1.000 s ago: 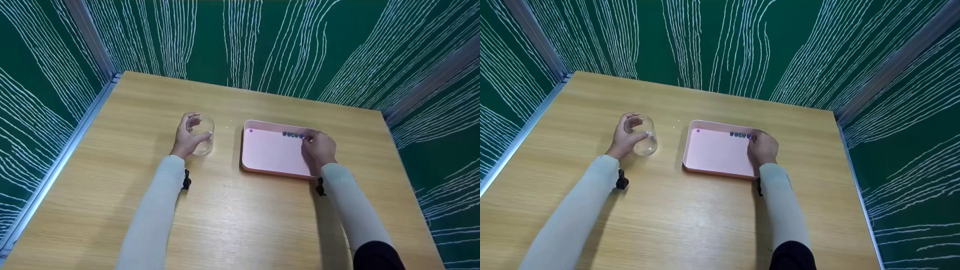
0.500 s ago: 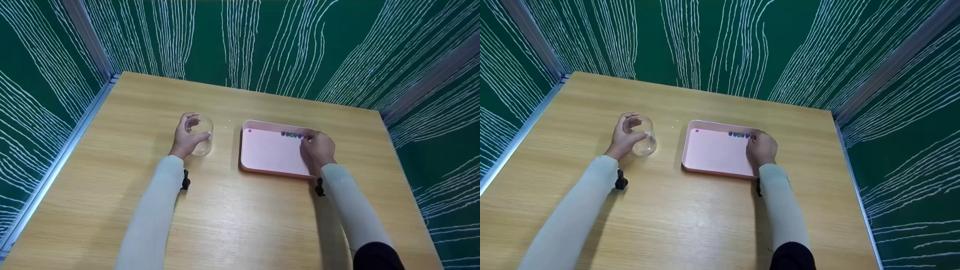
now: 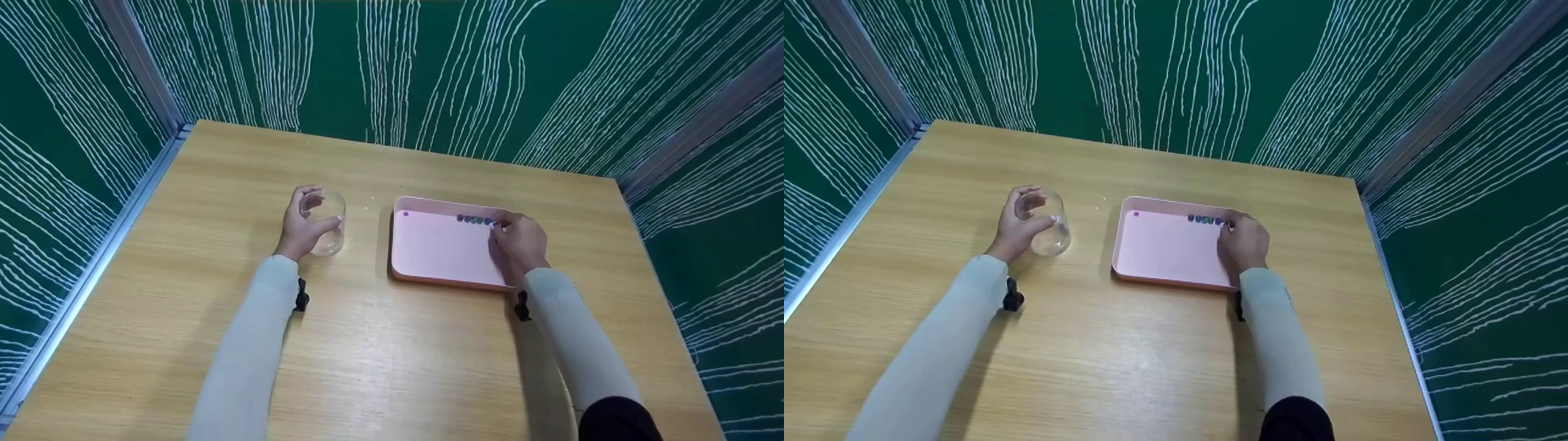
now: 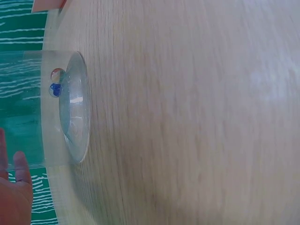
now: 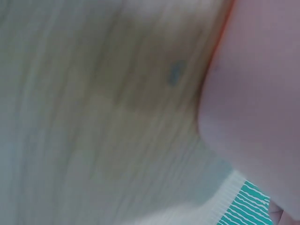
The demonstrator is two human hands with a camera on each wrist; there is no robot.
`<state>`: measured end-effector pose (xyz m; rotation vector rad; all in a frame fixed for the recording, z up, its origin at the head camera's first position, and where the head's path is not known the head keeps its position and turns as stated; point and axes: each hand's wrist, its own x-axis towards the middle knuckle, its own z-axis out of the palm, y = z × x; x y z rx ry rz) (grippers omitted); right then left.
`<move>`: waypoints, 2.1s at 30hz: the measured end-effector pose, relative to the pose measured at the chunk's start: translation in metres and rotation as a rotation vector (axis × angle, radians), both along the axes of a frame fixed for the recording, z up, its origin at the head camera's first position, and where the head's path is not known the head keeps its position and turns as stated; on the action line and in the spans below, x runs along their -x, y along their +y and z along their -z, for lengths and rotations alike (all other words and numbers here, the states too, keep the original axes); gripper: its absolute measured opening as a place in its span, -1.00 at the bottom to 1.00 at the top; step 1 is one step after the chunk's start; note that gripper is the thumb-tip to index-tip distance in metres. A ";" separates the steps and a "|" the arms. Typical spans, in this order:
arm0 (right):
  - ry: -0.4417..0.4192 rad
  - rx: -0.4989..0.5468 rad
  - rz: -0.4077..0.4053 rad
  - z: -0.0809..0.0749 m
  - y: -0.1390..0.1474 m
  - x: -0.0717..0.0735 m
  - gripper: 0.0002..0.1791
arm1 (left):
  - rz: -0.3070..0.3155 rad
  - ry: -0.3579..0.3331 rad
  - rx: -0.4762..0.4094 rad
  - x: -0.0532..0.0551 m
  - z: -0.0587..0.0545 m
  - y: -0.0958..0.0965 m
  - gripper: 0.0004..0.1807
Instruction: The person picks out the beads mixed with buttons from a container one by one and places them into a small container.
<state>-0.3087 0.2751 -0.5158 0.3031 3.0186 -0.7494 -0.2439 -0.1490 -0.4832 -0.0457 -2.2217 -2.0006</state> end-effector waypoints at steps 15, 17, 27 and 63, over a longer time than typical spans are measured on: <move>0.026 -0.043 -0.048 -0.009 -0.008 -0.003 -0.73 | 0.019 0.009 -0.028 0.001 0.002 -0.001 -0.26; 0.010 -0.025 -0.041 -0.010 -0.009 -0.004 -0.72 | 0.023 0.009 -0.031 0.001 0.002 -0.001 -0.27; -0.020 -0.011 -0.033 -0.014 -0.014 -0.005 -0.71 | 0.020 0.011 -0.033 0.000 0.000 0.000 -0.26; 0.214 -0.025 -0.229 -0.023 -0.049 -0.013 -0.81 | 0.019 -0.012 -0.049 0.001 0.002 -0.001 -0.25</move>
